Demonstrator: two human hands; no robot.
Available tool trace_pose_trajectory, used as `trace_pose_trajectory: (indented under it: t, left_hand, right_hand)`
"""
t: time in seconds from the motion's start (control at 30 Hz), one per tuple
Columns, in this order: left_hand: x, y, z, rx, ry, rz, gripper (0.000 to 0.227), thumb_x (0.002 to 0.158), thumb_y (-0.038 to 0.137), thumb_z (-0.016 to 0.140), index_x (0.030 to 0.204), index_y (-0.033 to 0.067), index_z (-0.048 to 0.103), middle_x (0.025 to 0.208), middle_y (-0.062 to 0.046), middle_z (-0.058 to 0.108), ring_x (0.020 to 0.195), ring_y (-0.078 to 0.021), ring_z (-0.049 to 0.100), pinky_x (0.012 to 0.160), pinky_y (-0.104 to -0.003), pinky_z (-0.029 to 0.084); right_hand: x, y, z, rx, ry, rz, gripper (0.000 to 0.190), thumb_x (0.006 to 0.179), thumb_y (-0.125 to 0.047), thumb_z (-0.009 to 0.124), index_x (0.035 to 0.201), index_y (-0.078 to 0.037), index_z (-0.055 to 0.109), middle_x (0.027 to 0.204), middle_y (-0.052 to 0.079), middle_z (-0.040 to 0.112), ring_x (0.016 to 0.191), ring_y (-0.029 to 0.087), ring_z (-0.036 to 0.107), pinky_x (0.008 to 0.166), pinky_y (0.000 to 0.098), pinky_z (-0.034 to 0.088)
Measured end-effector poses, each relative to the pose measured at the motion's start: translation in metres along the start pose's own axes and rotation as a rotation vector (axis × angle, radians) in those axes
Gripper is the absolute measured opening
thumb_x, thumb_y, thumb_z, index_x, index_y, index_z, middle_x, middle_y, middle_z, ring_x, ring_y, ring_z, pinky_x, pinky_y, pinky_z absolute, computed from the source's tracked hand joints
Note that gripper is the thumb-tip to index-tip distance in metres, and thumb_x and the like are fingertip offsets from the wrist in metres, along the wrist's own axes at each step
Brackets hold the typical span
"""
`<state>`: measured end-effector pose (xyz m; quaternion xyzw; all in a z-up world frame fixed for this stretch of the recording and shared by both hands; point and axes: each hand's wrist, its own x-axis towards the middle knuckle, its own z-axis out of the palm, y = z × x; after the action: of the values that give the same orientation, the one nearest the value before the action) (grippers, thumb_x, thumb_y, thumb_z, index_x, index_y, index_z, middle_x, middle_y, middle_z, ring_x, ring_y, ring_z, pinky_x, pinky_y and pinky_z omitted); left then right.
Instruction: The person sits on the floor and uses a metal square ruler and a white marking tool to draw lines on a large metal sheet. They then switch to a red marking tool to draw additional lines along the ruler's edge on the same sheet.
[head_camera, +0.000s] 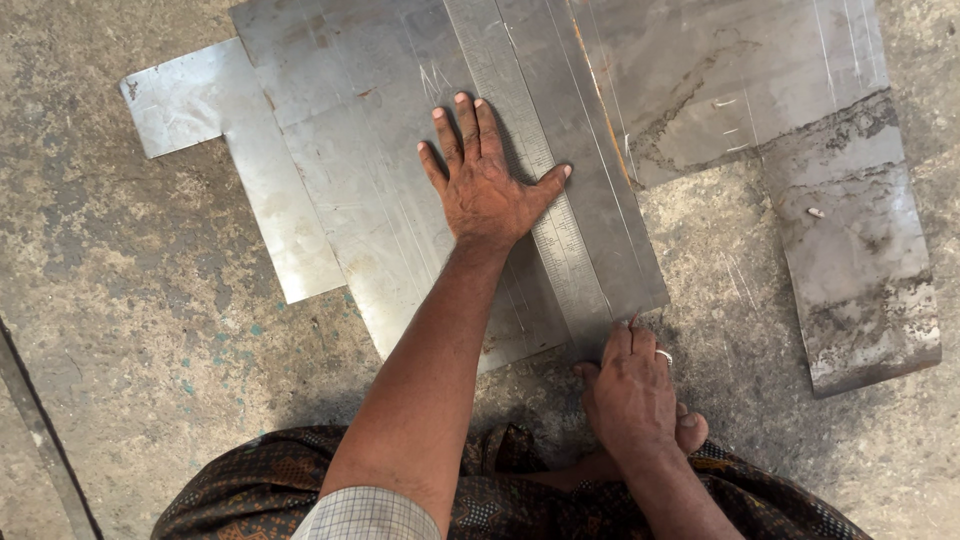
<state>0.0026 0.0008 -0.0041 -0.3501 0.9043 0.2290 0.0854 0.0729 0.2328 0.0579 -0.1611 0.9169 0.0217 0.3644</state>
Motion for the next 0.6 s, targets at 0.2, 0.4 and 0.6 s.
trace_pose_trajectory:
  t: [0.2,0.4,0.6]
  left_hand:
    - [0.0008,0.0001,-0.0001,0.008,-0.019,-0.004,0.13,0.075,0.085,0.064,0.163,0.0053,0.009,0.172,-0.014,-0.003,0.157,-0.0346,-0.012,0.125,-0.062,-0.008]
    - [0.0002,0.0011,-0.0031,-0.001,-0.032,-0.01,0.131,0.076,0.085,0.062,0.163,0.005,0.007,0.172,-0.014,-0.005,0.157,-0.0352,-0.013,0.125,-0.062,-0.008]
    - [0.0011,-0.0018,0.0012,-0.015,-0.02,0.009,0.131,0.076,0.086,0.061,0.163,0.0046,0.007,0.172,-0.014,-0.004,0.157,-0.036,-0.013,0.125,-0.063,-0.007]
  right_hand:
    - [0.0019,0.0011,0.0022,0.002,-0.012,-0.003,0.07,0.091,-0.034,0.073,0.141,0.004,0.041,0.133,0.022,0.047,0.116,0.034,0.058,0.096,0.0437,0.054]
    - [-0.0008,0.0023,0.0027,0.0,0.044,-0.05,0.063,0.089,-0.033,0.073,0.135,0.002,0.048,0.132,0.019,0.05,0.117,0.036,0.058,0.097,0.0451,0.052]
    - [0.0008,0.0046,0.0077,-0.027,0.061,-0.076,0.064,0.09,-0.033,0.072,0.136,0.003,0.048,0.131,0.021,0.05,0.115,0.035,0.058,0.094,0.045,0.053]
